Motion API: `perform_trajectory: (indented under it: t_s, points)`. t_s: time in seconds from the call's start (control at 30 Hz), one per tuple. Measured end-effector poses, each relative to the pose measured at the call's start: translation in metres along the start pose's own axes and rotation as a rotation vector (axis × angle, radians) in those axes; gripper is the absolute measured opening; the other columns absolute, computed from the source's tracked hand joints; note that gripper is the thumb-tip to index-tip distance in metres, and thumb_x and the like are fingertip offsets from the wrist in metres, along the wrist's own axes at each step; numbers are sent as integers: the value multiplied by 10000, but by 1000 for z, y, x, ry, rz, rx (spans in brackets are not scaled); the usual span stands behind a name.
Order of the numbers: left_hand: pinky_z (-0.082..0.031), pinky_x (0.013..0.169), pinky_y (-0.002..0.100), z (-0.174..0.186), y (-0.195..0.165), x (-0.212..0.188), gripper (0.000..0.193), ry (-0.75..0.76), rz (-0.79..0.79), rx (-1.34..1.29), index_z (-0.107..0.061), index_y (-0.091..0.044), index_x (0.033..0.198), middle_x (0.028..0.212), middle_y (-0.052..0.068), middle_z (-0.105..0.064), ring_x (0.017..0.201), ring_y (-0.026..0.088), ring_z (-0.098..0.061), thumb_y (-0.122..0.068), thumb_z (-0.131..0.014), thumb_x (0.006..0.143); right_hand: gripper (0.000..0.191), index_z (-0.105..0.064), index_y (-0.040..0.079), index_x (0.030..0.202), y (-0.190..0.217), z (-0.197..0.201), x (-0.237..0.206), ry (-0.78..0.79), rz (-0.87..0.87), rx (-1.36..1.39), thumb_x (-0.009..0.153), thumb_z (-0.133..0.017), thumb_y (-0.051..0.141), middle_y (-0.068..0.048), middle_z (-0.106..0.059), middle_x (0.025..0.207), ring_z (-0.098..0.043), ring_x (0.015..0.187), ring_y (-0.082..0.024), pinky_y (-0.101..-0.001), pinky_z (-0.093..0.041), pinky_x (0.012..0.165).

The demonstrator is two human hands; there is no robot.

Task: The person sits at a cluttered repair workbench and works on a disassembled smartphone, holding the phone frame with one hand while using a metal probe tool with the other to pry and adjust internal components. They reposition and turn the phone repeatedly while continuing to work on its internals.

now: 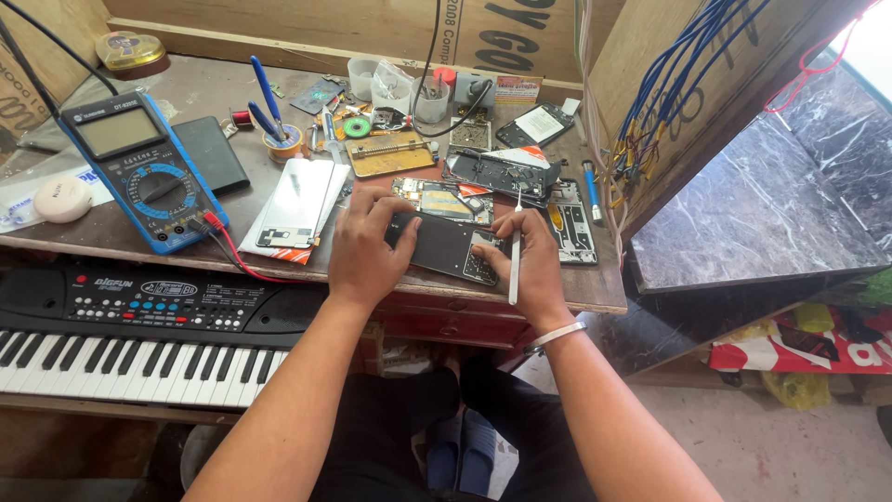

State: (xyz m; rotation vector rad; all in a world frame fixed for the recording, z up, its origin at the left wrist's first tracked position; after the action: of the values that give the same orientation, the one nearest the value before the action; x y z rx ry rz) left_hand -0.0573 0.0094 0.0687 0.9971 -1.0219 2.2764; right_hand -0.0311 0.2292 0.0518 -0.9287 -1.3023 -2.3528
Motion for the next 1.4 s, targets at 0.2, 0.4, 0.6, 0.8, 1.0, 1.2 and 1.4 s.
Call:
perform_trajectory:
  t_s: [0.2,0.4,0.6,0.8,1.0,1.2,1.4]
  points:
    - [-556,802,423,-9,2,-5,183,-55,-17,-177,-655,-87,1048,1094,96,-624,944,297,-667,-175,-733,907,356,-475,87,963,-54,3,-2,-46,-193,462,846,-781,-52,-61,-640,1045,-662,955,-116,-269,-588,891]
    - [-537,934,424,-2,0,-7,239,-133,-102,-226,-606,-66,1137,1186,120,-626,1088,324,-643,-234,-687,987,411,-491,107,978,-79,2,-16,-201,-428,875,800,-784,-118,-91,-641,1047,-675,932,-157,-315,-598,873]
    - [-524,922,375,8,13,-13,255,-205,-89,-315,-560,-63,1219,1255,129,-588,1144,280,-596,-254,-571,1050,371,-510,129,981,-97,14,-26,-405,-628,1175,819,-762,-91,-105,-679,980,-710,929,-214,-354,-620,866]
    - [-480,1037,431,11,11,-18,324,-222,-94,-172,-525,-72,1263,1301,128,-556,1223,315,-560,-172,-659,985,369,-519,132,987,-103,31,-29,-500,-601,1129,850,-747,-123,-81,-688,987,-718,950,-214,-360,-618,876]
    - [-298,1215,535,9,-21,-24,612,-121,-376,14,-465,-142,1418,1496,155,-440,1401,373,-419,-152,-766,885,390,-495,139,989,-81,13,-37,-395,-517,1031,838,-745,-119,-79,-658,995,-694,926,-202,-361,-613,849]
    - [-264,1270,529,-7,-21,-30,477,21,-440,130,-655,-235,1164,1303,4,-605,1358,226,-510,-82,-783,731,402,-479,135,972,-63,-30,-49,-146,-652,906,791,-768,-78,-88,-628,1078,-683,947,-178,-328,-587,829]
    - [-406,1148,430,-14,-20,-35,289,45,-505,103,-753,-197,982,1067,-41,-700,1144,181,-638,-61,-794,730,250,-506,69,962,-49,-20,-24,58,-415,536,947,-754,47,-102,-692,1096,-649,983,-134,-299,-572,849]
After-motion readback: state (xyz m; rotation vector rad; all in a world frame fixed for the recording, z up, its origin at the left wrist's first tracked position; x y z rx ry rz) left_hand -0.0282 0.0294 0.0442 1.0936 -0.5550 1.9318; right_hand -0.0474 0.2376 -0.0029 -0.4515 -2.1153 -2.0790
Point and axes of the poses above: each hand's wrist, its own x-axis towards the middle knuckle, its own z-axis out of the back of the hand, y = z × x, the point moved 9 cm from there along x, towards the middle knuckle
